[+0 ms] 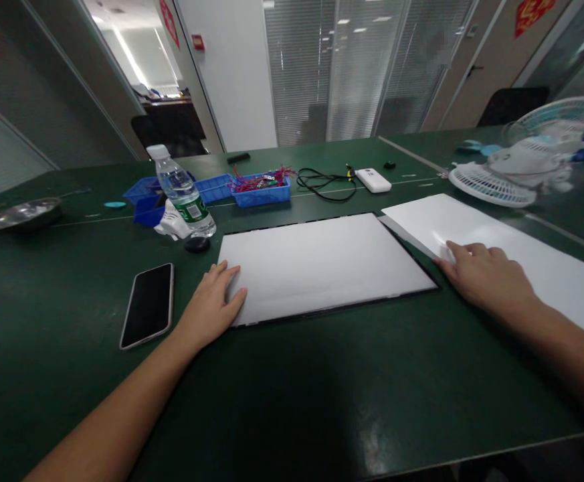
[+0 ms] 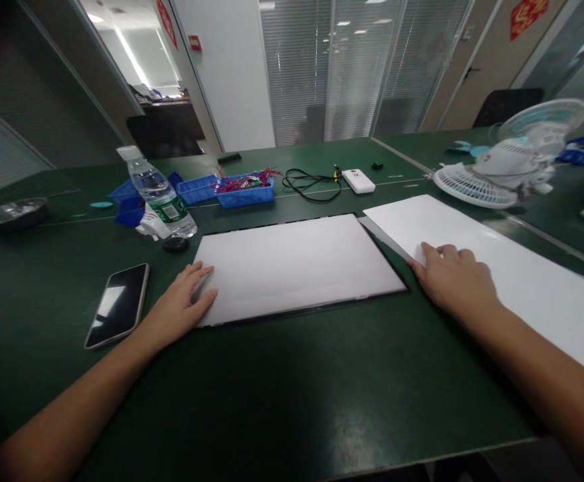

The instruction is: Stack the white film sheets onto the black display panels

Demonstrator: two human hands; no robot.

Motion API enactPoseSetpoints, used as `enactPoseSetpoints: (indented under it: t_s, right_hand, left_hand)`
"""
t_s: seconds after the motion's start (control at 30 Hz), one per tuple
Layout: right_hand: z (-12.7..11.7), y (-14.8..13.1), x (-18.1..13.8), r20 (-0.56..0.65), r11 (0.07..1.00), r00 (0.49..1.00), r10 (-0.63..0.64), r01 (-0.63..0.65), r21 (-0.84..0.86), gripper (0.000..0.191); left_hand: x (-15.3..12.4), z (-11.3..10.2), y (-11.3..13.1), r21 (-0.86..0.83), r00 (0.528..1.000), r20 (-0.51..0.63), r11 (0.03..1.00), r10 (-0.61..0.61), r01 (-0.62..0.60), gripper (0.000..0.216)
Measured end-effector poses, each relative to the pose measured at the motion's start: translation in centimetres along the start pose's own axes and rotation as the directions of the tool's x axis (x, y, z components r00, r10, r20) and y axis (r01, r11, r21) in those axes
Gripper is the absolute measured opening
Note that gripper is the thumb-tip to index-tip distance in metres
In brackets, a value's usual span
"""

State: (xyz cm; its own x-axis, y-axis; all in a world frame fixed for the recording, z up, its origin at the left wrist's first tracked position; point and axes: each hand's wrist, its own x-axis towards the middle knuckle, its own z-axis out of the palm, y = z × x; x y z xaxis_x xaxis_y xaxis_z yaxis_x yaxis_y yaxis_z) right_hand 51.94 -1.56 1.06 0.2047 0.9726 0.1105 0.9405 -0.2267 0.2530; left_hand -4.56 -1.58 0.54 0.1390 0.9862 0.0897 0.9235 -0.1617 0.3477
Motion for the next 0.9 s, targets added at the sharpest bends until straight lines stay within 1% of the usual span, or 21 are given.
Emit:
enactPoseSetpoints:
  t_s: [0.13, 0.3, 0.53, 0.6, 0.67, 0.7, 0.77, 0.83, 0.9]
  right_hand:
    - [-0.2, -0.5, -0.1, -0.029, 0.999, 0.999, -0.028, 0.027, -0.036, 0.074]
    - [-0.6, -0.9, -0.3, -0.036, 0.997, 0.998, -0.055, 0.053, -0.063, 0.066]
    - [-0.7, -1.3, -0.6, -0.048, 0.992, 0.993, -0.106, 0.102, -0.074, 0.059]
    - [-0.5, -1.2, -0.5, -0.080, 0.995, 0.993, -0.090, 0.087, -0.047, 0.063]
    - [-0.2, -1.1, -0.3, -0.107, 0.999, 0.994, -0.033, 0.032, -0.011, 0.075]
    - [-0.1, -1.0, -0.1, -0.093, 1.000, 0.996, -0.001, 0.003, 0.013, 0.082]
    - [0.1, -0.8, 0.1, -0.016, 0.998, 0.999, 0.031, -0.030, 0.055, 0.089]
    - [0.1, -0.7, 0.3, 0.051, 0.996, 0.999, 0.016, -0.020, 0.088, 0.088]
    - [0.0, -0.8, 0.4, 0.054, 0.995, 0.999, -0.001, -0.005, 0.102, 0.083]
  left_hand:
    - [0.0, 0.3, -0.3, 0.001, 1.000, -0.013, 1.000, 0.013, -0.013, 0.072]
    - [0.0, 0.3, -0.4, 0.010, 1.000, 0.004, 1.000, 0.018, -0.018, 0.075]
    - [0.0, 0.3, -0.4, 0.009, 0.999, 0.000, 0.999, 0.032, -0.032, 0.072]
    - [-0.1, 0.3, -0.5, 0.007, 0.999, -0.005, 0.999, 0.038, -0.038, 0.072]
    - [0.0, 0.4, -0.5, 0.005, 0.999, -0.014, 0.999, 0.045, -0.045, 0.072]
    - [0.0, 0.4, -0.5, 0.003, 0.999, -0.019, 0.999, 0.049, -0.049, 0.072]
    - [0.0, 0.5, -0.6, -0.001, 0.998, -0.029, 0.998, 0.055, -0.055, 0.071]
    - [0.1, 0.5, -0.6, -0.001, 0.998, -0.034, 0.998, 0.056, -0.056, 0.070]
    - [0.1, 0.5, -0.6, 0.004, 0.998, -0.033, 0.999, 0.052, -0.051, 0.070]
